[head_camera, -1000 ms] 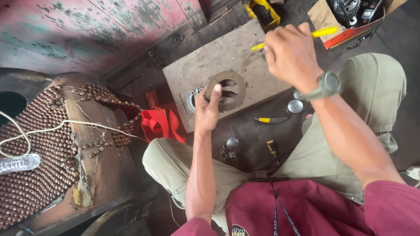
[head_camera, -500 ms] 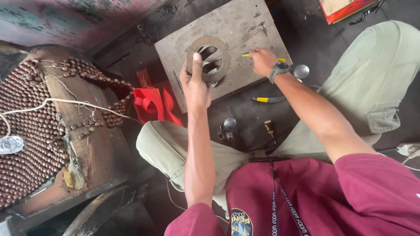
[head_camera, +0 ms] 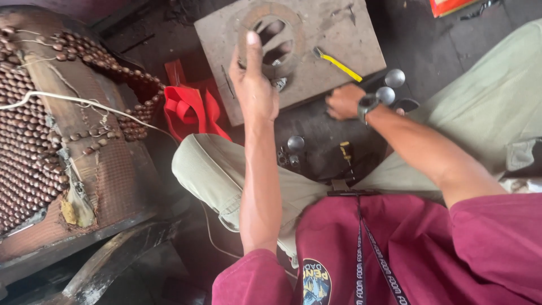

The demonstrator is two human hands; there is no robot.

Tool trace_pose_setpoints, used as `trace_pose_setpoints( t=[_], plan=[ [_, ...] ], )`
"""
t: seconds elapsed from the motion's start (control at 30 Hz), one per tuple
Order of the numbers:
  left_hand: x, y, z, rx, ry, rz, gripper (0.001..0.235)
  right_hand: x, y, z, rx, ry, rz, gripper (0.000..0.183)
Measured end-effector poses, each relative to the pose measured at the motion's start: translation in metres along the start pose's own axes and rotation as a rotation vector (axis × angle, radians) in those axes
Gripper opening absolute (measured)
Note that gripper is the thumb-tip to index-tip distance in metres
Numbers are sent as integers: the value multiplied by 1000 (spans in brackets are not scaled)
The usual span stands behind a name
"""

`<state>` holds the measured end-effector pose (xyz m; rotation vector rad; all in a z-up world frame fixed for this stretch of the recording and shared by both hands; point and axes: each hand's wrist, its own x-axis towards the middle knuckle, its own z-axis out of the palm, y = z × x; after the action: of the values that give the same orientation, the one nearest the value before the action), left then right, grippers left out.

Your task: Using a utility knife to scrape and clean the friction surface of motorcycle brake shoes.

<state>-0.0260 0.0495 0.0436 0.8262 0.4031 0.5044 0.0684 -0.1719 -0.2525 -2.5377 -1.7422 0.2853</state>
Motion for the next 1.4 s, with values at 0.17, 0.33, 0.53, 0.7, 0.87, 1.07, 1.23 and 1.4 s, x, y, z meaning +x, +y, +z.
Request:
trace_pose_setpoints(
  t=[0.17,0.33,0.53,0.7,0.87,1.07,1.23,1.4],
  plan=[
    [-6,7,-2,30,0,8,38,-18,9,106,-39,-353,231,17],
    [-2,10,-2,149,131,-29,36,-27,27,173,-138,-552,356,24],
    [-18,31,11,174,149,-69,42,-22,-6,103,-156,-620,375,25],
    [-43,38,22,101,95,20,40,-7,-20,38,178,-559,354,24],
    [-51,29,24,26,115,-20,32,-14,-39,-94,328,-450,257,36],
    [-77,44,70,59,240,-49,37,-72,-41,-275,688,-67,332,39],
    [-93,39,95,45,190,-83,8,-127,-44,-348,1285,612,279,16],
    [-93,34,110,15,-18,-63,19,-139,-44,-393,1836,800,-190,52]
  ],
)
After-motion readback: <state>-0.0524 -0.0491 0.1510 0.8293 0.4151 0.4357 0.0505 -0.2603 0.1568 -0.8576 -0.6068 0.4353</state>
